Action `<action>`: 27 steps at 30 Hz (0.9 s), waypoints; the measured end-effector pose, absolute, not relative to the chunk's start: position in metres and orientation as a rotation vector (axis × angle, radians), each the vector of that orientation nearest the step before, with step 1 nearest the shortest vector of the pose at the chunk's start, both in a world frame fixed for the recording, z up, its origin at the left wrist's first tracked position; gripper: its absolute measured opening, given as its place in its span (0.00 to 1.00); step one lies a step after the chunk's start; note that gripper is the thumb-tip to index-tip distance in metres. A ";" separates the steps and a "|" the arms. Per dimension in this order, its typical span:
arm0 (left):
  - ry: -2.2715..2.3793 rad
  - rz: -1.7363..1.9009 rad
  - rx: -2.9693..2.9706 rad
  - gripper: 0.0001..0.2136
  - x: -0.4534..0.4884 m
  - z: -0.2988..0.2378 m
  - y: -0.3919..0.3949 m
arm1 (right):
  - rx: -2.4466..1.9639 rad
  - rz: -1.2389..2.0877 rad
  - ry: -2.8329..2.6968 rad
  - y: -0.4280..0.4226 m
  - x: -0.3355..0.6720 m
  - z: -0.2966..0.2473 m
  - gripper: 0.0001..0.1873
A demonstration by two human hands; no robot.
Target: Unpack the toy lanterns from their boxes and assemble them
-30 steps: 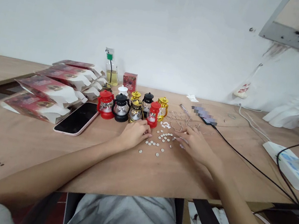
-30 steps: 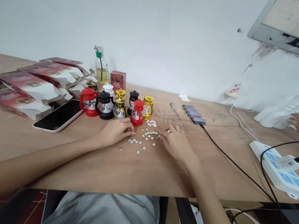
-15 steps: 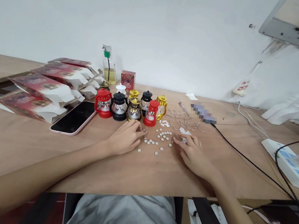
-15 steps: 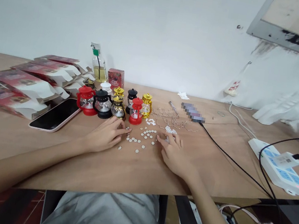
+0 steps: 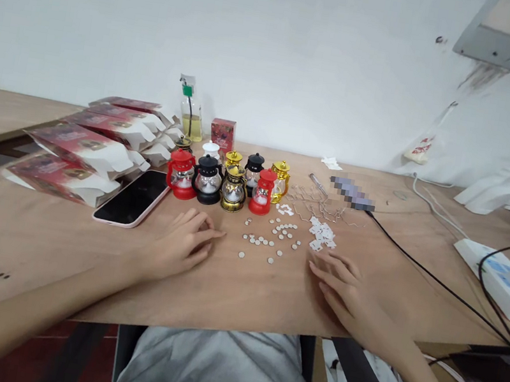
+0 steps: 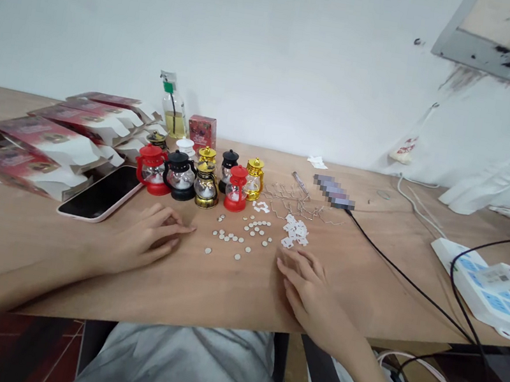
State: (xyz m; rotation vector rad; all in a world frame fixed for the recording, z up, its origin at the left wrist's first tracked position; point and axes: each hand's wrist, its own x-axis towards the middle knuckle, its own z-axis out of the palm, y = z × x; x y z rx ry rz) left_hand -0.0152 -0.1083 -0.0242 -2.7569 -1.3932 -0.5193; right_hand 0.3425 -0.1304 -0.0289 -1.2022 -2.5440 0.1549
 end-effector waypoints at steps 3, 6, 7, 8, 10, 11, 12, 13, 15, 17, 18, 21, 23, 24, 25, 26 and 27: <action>-1.402 -0.532 -2.740 0.16 -0.021 -0.020 -0.141 | -1.157 0.204 -2.489 -0.150 0.340 -0.033 0.23; -1.340 -0.520 -2.770 0.20 -0.023 -0.022 -0.178 | -0.997 0.126 -2.486 -0.165 0.335 -0.044 0.31; -1.283 -0.507 -2.776 0.23 -0.023 -0.025 -0.189 | -0.923 0.066 -2.493 -0.168 0.334 -0.048 0.33; -1.231 -0.512 -2.765 0.26 -0.023 -0.028 -0.197 | -0.856 -0.005 -2.499 -0.171 0.333 -0.053 0.35; -1.156 -0.534 -2.713 0.27 -0.022 -0.037 -0.207 | -0.754 -0.143 -2.511 -0.174 0.332 -0.059 0.35; -1.127 -0.573 -2.674 0.24 -0.021 -0.041 -0.210 | -0.718 -0.197 -2.513 -0.175 0.333 -0.061 0.35; -1.105 -0.622 -2.635 0.22 -0.019 -0.046 -0.212 | -0.691 -0.228 -2.514 -0.176 0.334 -0.062 0.34; -1.084 -0.677 -2.598 0.19 -0.017 -0.050 -0.213 | -0.667 -0.236 -2.516 -0.176 0.334 -0.063 0.33; -1.053 -0.765 -2.558 0.17 -0.014 -0.056 -0.214 | -0.609 -0.176 -2.490 -0.177 0.334 -0.062 0.31; -1.054 -0.823 -2.562 0.17 -0.010 -0.062 -0.217 | -0.541 -0.053 -2.413 -0.178 0.331 -0.060 0.27; -1.073 -0.878 -2.554 0.16 -0.009 -0.064 -0.219 | -0.512 0.018 -2.364 -0.178 0.328 -0.059 0.25; -1.148 -1.033 -2.516 0.14 -0.005 -0.066 -0.222 | -0.552 0.249 -2.219 -0.173 0.320 -0.055 0.18; -1.246 -1.069 -2.526 0.10 -0.002 -0.062 -0.219 | -0.696 0.404 -2.138 -0.166 0.316 -0.051 0.12; -1.322 -1.062 -2.546 0.09 0.000 -0.058 -0.216 | -0.803 0.481 -2.099 -0.160 0.315 -0.048 0.09; -1.418 -1.039 -2.576 0.09 0.001 -0.053 -0.211 | -0.917 0.554 -2.057 -0.153 0.315 -0.046 0.07; -1.524 -1.000 -2.609 0.11 0.002 -0.048 -0.206 | -1.033 0.633 -2.018 -0.146 0.314 -0.043 0.06; -1.613 -0.955 -2.643 0.12 0.004 -0.043 -0.199 | -1.133 0.711 -1.979 -0.138 0.314 -0.040 0.07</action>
